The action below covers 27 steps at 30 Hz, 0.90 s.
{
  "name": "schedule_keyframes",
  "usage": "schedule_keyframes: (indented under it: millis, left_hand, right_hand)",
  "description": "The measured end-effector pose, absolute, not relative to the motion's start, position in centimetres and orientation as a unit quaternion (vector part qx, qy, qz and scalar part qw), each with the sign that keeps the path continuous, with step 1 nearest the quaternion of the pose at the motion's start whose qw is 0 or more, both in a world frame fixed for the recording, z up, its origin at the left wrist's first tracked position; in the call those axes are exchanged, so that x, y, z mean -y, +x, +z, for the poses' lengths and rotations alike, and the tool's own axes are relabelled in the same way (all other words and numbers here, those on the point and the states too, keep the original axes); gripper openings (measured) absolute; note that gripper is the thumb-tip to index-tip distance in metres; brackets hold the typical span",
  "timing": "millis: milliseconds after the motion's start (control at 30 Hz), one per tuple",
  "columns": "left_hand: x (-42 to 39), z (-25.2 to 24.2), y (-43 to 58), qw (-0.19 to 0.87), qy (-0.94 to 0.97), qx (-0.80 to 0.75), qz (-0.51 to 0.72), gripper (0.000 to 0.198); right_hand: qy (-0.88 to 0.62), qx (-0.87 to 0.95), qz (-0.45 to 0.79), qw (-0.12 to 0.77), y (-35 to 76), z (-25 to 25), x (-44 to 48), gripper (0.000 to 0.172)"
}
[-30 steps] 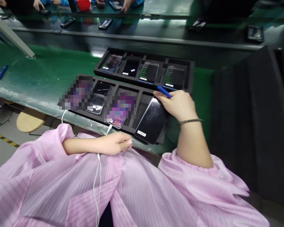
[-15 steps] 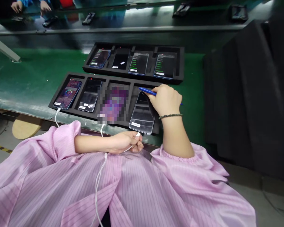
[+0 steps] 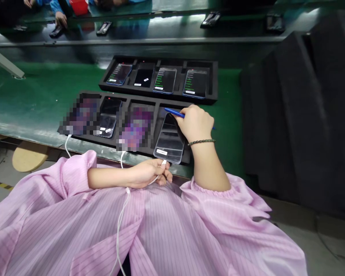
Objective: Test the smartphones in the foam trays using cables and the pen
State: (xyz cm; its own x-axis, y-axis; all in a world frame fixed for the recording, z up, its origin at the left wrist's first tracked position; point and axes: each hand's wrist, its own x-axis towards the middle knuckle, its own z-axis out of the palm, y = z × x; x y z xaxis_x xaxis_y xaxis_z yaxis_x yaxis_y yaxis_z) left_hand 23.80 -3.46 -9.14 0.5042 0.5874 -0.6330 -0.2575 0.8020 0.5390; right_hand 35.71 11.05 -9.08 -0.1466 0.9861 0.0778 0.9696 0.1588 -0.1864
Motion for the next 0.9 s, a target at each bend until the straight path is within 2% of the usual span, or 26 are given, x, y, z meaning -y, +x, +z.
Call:
schedule_keyframes:
  millis: [100, 233, 433, 600, 767, 900]
  left_hand:
    - [3.4, -8.7, 24.1, 0.836, 0.171, -0.449, 0.265, 0.025]
    - [3.4, -8.0, 24.5, 0.835, 0.128, -0.468, 0.259, 0.018]
    - [2.8, -6.3, 24.9, 0.838, 0.026, -0.484, 0.251, 0.031]
    - [2.8, -5.9, 24.8, 0.834, 0.013, -0.486, 0.261, 0.034]
    - [2.7, -7.7, 24.3, 0.846, 0.106, -0.463, 0.241, 0.028]
    - [3.2, -6.8, 21.5, 0.815, 0.349, -0.442, 0.138, 0.044]
  right_hand:
    - [-0.649, 0.755, 0.038, 0.085, 35.5, -9.0, -10.9, 0.037]
    - [-0.641, 0.763, 0.035, 0.074, 35.1, -8.7, -10.6, 0.037]
    - [-0.612, 0.789, 0.024, 0.049, 34.6, -9.1, -10.5, 0.040]
    - [-0.618, 0.783, 0.014, 0.068, 34.8, -9.4, -10.4, 0.045]
    - [-0.620, 0.779, -0.002, 0.094, 34.9, -9.9, -10.4, 0.041]
    - [-0.613, 0.779, 0.010, 0.129, 35.2, -9.9, -10.2, 0.033]
